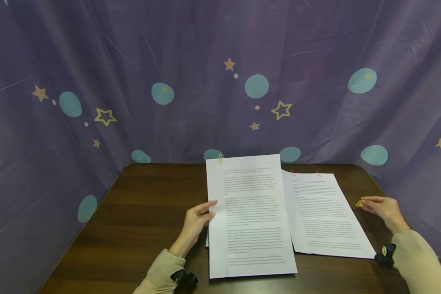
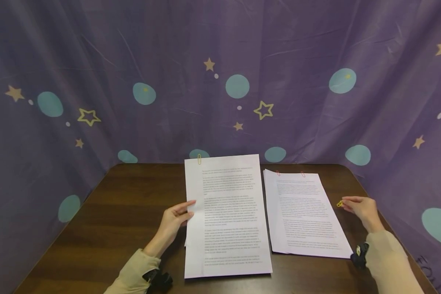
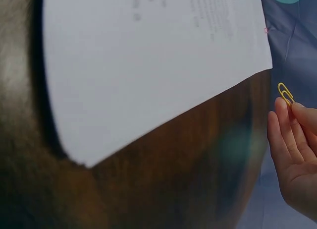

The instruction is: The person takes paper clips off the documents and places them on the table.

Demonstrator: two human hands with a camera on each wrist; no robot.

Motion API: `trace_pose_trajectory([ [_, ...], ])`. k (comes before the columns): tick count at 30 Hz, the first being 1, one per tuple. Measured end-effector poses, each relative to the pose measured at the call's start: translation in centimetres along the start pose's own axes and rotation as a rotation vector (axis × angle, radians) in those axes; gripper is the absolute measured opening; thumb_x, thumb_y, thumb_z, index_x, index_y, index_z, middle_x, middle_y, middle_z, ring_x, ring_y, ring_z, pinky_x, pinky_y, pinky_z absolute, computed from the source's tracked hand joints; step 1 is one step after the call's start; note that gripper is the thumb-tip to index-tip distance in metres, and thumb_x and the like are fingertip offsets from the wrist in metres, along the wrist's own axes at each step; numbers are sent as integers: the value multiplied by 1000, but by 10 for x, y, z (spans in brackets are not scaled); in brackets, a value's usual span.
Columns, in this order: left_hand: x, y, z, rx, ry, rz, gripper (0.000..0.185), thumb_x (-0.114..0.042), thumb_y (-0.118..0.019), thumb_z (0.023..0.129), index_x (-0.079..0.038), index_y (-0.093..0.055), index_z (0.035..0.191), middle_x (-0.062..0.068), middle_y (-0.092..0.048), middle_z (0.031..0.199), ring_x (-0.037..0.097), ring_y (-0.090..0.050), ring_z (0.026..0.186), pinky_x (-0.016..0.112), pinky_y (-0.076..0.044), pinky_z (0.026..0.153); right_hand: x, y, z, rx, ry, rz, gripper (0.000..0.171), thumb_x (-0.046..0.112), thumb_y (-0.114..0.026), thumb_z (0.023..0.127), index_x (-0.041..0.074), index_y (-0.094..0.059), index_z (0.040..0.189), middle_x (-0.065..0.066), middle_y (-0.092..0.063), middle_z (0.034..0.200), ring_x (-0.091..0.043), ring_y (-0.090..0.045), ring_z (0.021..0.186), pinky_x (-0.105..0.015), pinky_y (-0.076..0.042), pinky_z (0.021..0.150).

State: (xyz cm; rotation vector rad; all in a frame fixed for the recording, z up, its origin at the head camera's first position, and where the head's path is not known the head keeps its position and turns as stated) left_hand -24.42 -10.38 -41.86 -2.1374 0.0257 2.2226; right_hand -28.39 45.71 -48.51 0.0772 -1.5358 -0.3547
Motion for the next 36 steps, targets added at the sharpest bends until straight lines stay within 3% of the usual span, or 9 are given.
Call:
trace_pose_trajectory([
  [2, 0, 0, 0, -1, 2, -3, 34, 13, -55, 77, 10, -56, 111, 27, -56, 107, 11, -59, 71, 22, -49, 56, 10, -5, -7, -1, -28, -57, 22, 1, -56, 84, -19, -58, 93, 10, -62, 69, -4, -61, 61, -21, -51, 58],
  [4, 1, 0, 0, 1, 5, -8, 34, 13, -55, 77, 10, -55, 111, 27, -56, 107, 11, -59, 70, 22, -49, 56, 18, -8, -13, 1, -43, -95, 32, -4, -51, 84, -31, -45, 99, 6, -62, 70, -5, -61, 60, -23, -51, 58],
  [7, 6, 1, 3, 1, 7, -14, 34, 13, -55, 77, 10, -55, 111, 27, -56, 107, 11, -59, 70, 22, -50, 56, 18, -9, -17, -2, -80, -106, 32, -6, -49, 84, -32, -42, 101, 4, -62, 70, -4, -61, 60, -23, -51, 59],
  [13, 25, 6, 13, 4, 14, -39, 35, 11, -57, 77, 8, -56, 112, 25, -58, 106, 12, -60, 70, 24, -50, 56, 9, -5, -19, -3, -99, -45, 26, -5, -52, 82, -29, -51, 91, 9, -61, 66, -4, -61, 59, -21, -51, 58],
  [23, 1, 0, 1, 15, -4, -34, 34, 13, -54, 77, 11, -54, 111, 28, -57, 105, 13, -60, 72, 23, -50, 57, 1, -4, -20, 10, -172, -53, 38, -4, -52, 83, -35, -39, 101, 4, -62, 67, -4, -61, 59, -21, -51, 58],
  [27, 1, 1, 1, 15, -9, -22, 34, 13, -54, 77, 11, -55, 111, 28, -57, 105, 13, -60, 71, 23, -50, 56, -1, -4, -22, 27, -173, -54, 38, -6, -50, 83, -35, -37, 103, 3, -62, 68, -3, -60, 59, -21, -51, 59],
  [32, 15, 4, 9, 17, 14, -35, 35, 12, -56, 77, 10, -55, 112, 27, -57, 106, 13, -60, 71, 24, -50, 56, 2, -5, -23, 20, -156, -104, 36, -7, -50, 82, -34, -38, 103, 3, -62, 69, -2, -60, 59, -20, -51, 58],
  [36, 24, 5, 13, 13, 21, -49, 36, 11, -56, 77, 8, -55, 113, 25, -57, 107, 12, -60, 71, 24, -50, 56, 9, -8, -23, 9, -125, -212, 33, -9, -50, 82, -33, -40, 104, -8, -63, 73, -2, -59, 58, -21, -51, 57],
])
Point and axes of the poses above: each hand's wrist, its own z-axis towards the middle knuckle, its own y-axis out of the back of the hand, x = y × z, the point moved 6 cm from there along z, towards the middle knuckle
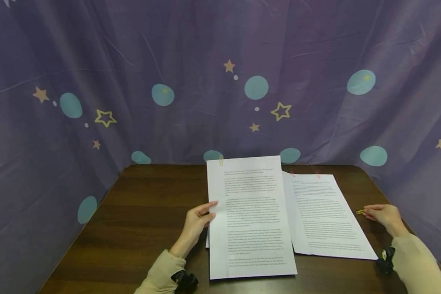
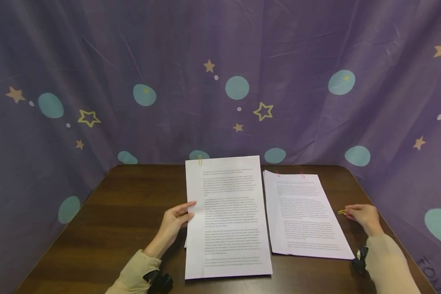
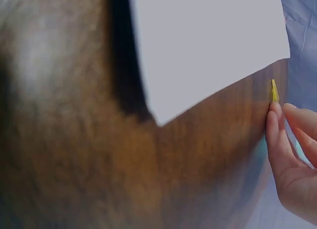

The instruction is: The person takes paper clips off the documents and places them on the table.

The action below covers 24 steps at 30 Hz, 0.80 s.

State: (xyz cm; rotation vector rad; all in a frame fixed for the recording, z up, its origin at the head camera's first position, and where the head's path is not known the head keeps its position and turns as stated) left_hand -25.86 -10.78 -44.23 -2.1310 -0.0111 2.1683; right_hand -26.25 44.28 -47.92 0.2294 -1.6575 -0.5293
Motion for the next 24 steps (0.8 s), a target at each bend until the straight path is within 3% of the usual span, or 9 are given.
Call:
trace_pose_trajectory([
  [4, 3, 1, 1, -8, 2, -1, 36, 11, -56, 77, 6, -56, 113, 25, -57, 107, 12, -60, 69, 23, -50, 56, 12, -2, 1, -24, 40, -117, 32, -6, -52, 82, -29, -45, 103, -18, -63, 77, -5, -59, 57, -25, -51, 54],
  [7, 4, 1, 1, -5, 2, -2, 36, 11, -56, 77, 6, -56, 113, 25, -57, 107, 12, -60, 69, 23, -50, 55, 14, -3, 11, -39, 76, -153, 36, 2, -57, 82, -25, -48, 103, -18, -64, 79, -8, -61, 60, -26, -51, 52],
  [12, 4, 1, 2, -2, -2, -3, 35, 11, -57, 78, 6, -57, 113, 24, -58, 107, 11, -58, 68, 23, -49, 55, -5, -10, 59, -98, 198, -164, 46, 29, -63, 82, -9, -56, 106, -9, -66, 85, -6, -62, 65, -21, -50, 53],
  [15, 3, 1, 2, -12, -5, 13, 35, 9, -58, 77, 5, -58, 112, 23, -59, 106, 10, -57, 65, 22, -48, 53, 4, -20, 81, -123, 296, -143, 45, 38, -64, 79, 2, -62, 105, -1, -67, 85, -2, -61, 66, -19, -49, 52],
  [18, 2, 1, 2, -25, -9, 37, 35, 8, -59, 77, 3, -59, 111, 21, -60, 104, 9, -55, 61, 21, -47, 52, 54, -35, 71, -59, 378, -92, 38, 32, -65, 80, 4, -63, 106, -2, -67, 88, -6, -62, 70, -20, -48, 55],
  [21, 1, 1, 2, -26, -13, 45, 34, 7, -60, 77, 2, -59, 111, 20, -61, 103, 8, -54, 59, 21, -47, 51, 130, -55, 32, -10, 427, -118, 36, 26, -64, 81, 0, -62, 107, -13, -65, 94, -9, -60, 76, -21, -47, 61],
  [24, 0, 1, 1, -16, -8, 31, 34, 8, -59, 77, 3, -59, 111, 21, -61, 101, 8, -54, 59, 21, -47, 51, 192, -74, -4, -3, 475, -190, 39, 27, -60, 84, -4, -60, 108, -21, -62, 100, -2, -56, 78, -19, -46, 66],
])
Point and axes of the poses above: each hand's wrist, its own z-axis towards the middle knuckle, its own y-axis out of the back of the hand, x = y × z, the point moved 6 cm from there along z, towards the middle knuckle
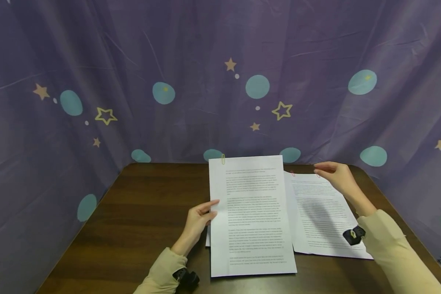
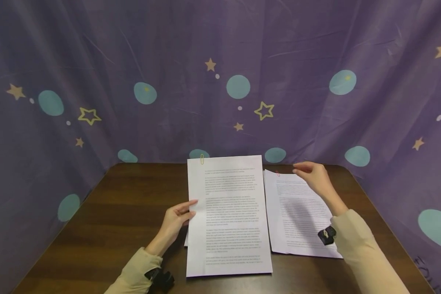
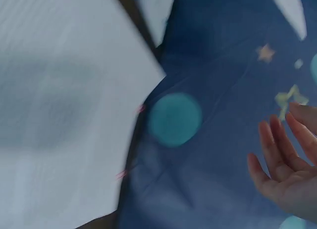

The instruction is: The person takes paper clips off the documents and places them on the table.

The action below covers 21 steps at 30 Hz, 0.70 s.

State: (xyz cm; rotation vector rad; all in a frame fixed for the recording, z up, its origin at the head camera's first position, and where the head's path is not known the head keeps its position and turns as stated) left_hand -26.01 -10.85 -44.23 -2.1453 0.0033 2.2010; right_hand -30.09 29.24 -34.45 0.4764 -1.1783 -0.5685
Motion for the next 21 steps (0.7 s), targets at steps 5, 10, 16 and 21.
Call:
trace_pose_trajectory([
  [5, -12, -3, -5, 8, -10, 21, 33, 11, -57, 77, 7, -59, 110, 23, -62, 96, 8, -52, 57, 20, -46, 50, 50, -13, 9, 18, 29, -15, 36, 26, -59, 85, -1, -60, 109, -18, -60, 105, -8, -57, 86, -19, -46, 69],
  [10, -23, -5, -11, -10, -19, 65, 32, 11, -57, 76, 6, -60, 108, 18, -64, 87, 7, -46, 54, 19, -43, 49, 81, -28, 20, 51, 53, 34, 35, 24, -59, 85, -1, -60, 109, -18, -60, 107, -29, -56, 96, -38, -47, 78],
  [16, -22, -7, -10, -1, -30, 64, 33, 11, -56, 76, 7, -59, 108, 23, -62, 95, 7, -51, 57, 19, -45, 50, 112, -49, 29, 80, 107, 107, 29, 20, -62, 83, 3, -62, 107, -14, -62, 103, -22, -59, 89, -26, -48, 62],
  [21, -14, -7, -7, 9, -25, 42, 33, 12, -56, 76, 8, -59, 109, 25, -60, 102, 7, -52, 58, 20, -46, 50, 134, -67, 34, 120, 152, 119, 28, 19, -63, 83, 5, -63, 106, -13, -63, 104, -25, -58, 96, -34, -48, 72],
])
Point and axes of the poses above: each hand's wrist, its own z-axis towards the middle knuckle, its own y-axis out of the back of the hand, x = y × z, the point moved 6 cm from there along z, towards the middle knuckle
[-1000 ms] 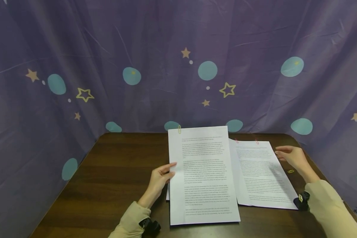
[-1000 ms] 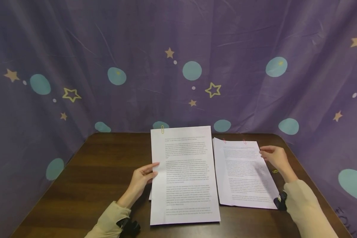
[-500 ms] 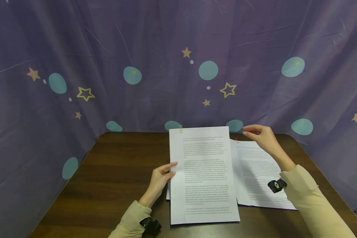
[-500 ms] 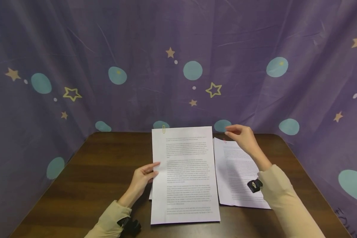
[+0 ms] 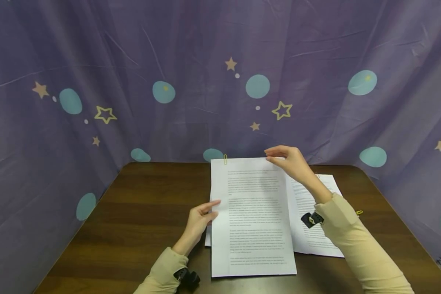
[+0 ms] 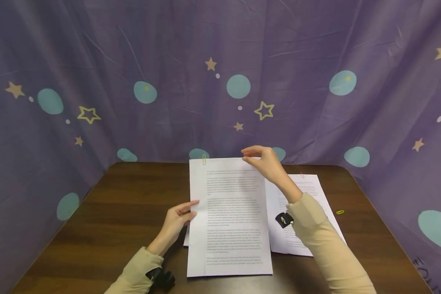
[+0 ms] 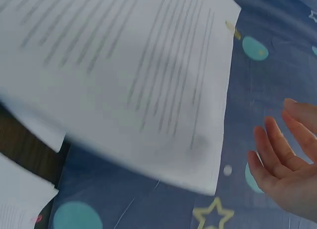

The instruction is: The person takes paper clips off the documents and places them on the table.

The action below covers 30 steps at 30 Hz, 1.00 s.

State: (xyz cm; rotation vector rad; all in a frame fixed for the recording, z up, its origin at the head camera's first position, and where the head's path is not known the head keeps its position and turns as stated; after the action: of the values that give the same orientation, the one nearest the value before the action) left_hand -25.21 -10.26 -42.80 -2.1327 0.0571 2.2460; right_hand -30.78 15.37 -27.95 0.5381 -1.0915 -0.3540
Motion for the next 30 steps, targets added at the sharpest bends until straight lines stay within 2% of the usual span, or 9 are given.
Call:
trace_pose_trajectory([
  [2, 6, 0, 2, 6, 5, -23, 34, 12, -56, 76, 7, -59, 109, 24, -59, 104, 7, -53, 58, 20, -46, 50, 7, -8, 3, 14, 17, -3, 27, 19, -63, 82, 5, -62, 106, -12, -63, 105, -25, -57, 99, -37, -47, 79],
  [5, 15, 1, 6, 11, 13, -51, 34, 12, -57, 76, 6, -59, 110, 22, -59, 106, 7, -54, 59, 20, -47, 51, 15, -19, 8, 40, 32, 2, 27, 17, -62, 83, 6, -62, 107, -11, -62, 107, -25, -56, 101, -39, -46, 81],
  [10, 18, 0, 6, 8, 17, -57, 35, 11, -57, 76, 5, -59, 110, 21, -58, 107, 5, -54, 59, 21, -48, 52, 24, -39, 17, 60, 56, 1, 26, 13, -62, 83, 4, -62, 107, -11, -61, 108, -25, -55, 101, -38, -45, 84],
  [16, 8, -2, 2, 3, 16, -19, 33, 11, -57, 76, 6, -60, 108, 18, -61, 100, 4, -47, 53, 18, -45, 49, 32, -60, 26, 60, 92, -3, 26, 9, -62, 82, -1, -62, 106, -14, -61, 107, -28, -56, 101, -39, -45, 85],
  [21, -6, -4, -5, 6, 0, 15, 32, 11, -56, 76, 8, -59, 108, 21, -59, 107, 3, -45, 53, 18, -45, 50, 34, -69, 32, 41, 109, -21, 25, 9, -63, 81, 0, -63, 105, -14, -62, 106, -27, -56, 100, -37, -44, 87],
  [30, -8, -7, -7, 15, -2, 40, 31, 9, -57, 77, 6, -60, 108, 20, -55, 114, 1, -44, 54, 18, -43, 51, 35, -76, 38, 21, 134, -46, 23, 8, -63, 81, 0, -64, 103, -13, -62, 105, -27, -57, 99, -36, -43, 87],
])
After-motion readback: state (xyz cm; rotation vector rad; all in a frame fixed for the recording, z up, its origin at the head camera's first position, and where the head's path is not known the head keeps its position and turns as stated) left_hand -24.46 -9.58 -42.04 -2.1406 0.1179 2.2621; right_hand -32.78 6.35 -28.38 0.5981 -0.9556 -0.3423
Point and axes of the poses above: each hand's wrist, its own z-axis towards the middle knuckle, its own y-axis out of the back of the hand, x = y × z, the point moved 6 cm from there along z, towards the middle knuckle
